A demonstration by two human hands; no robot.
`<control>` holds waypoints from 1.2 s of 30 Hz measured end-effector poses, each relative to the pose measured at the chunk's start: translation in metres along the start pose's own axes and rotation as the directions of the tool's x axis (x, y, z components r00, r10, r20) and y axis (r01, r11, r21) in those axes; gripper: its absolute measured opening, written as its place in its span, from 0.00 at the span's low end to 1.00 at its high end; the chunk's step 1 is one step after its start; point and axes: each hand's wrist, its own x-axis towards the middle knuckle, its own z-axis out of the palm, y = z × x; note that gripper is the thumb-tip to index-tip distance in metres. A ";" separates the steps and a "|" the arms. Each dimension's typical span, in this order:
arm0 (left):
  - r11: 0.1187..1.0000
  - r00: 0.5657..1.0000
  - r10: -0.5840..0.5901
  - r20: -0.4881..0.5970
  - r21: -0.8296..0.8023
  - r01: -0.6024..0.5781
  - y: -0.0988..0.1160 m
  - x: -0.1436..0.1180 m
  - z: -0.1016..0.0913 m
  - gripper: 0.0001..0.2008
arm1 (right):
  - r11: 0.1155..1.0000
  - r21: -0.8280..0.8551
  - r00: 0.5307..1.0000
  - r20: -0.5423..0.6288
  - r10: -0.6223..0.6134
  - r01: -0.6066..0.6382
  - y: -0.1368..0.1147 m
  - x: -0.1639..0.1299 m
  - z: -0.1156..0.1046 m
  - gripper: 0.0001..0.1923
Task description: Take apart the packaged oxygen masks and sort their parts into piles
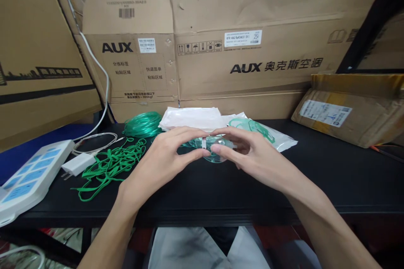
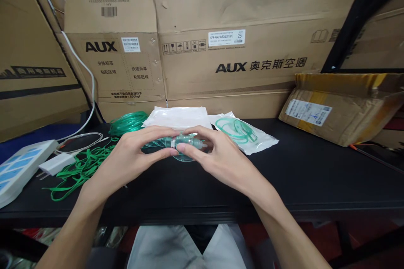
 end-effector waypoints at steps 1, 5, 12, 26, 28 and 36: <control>1.000 1.000 -0.015 -0.008 0.005 0.015 -0.001 0.000 0.000 0.16 | 0.999 -0.023 1.000 0.012 -0.025 0.025 0.000 0.000 0.000 0.18; 0.999 0.999 -0.032 -0.035 0.018 0.032 -0.003 -0.001 -0.001 0.15 | 0.997 -0.058 0.999 0.021 -0.049 0.051 0.002 -0.001 -0.001 0.18; 0.999 0.998 -0.002 -0.058 0.041 0.005 -0.001 -0.003 -0.001 0.14 | 0.997 -0.049 0.998 0.014 -0.060 0.061 0.003 -0.001 -0.001 0.18; 1.000 0.996 -0.025 -0.085 0.008 0.026 0.005 -0.002 -0.005 0.17 | 0.955 -0.296 0.999 0.053 0.009 0.007 0.014 -0.003 0.001 0.19; 0.999 0.997 -0.031 -0.077 0.011 0.032 0.006 -0.001 -0.007 0.13 | 0.928 -0.371 0.989 0.139 0.045 0.010 0.026 -0.005 0.002 0.21; 0.999 0.999 -0.047 0.020 0.001 0.047 0.007 -0.001 -0.013 0.05 | 0.930 -0.364 0.966 0.255 0.044 0.054 0.043 -0.012 0.003 0.21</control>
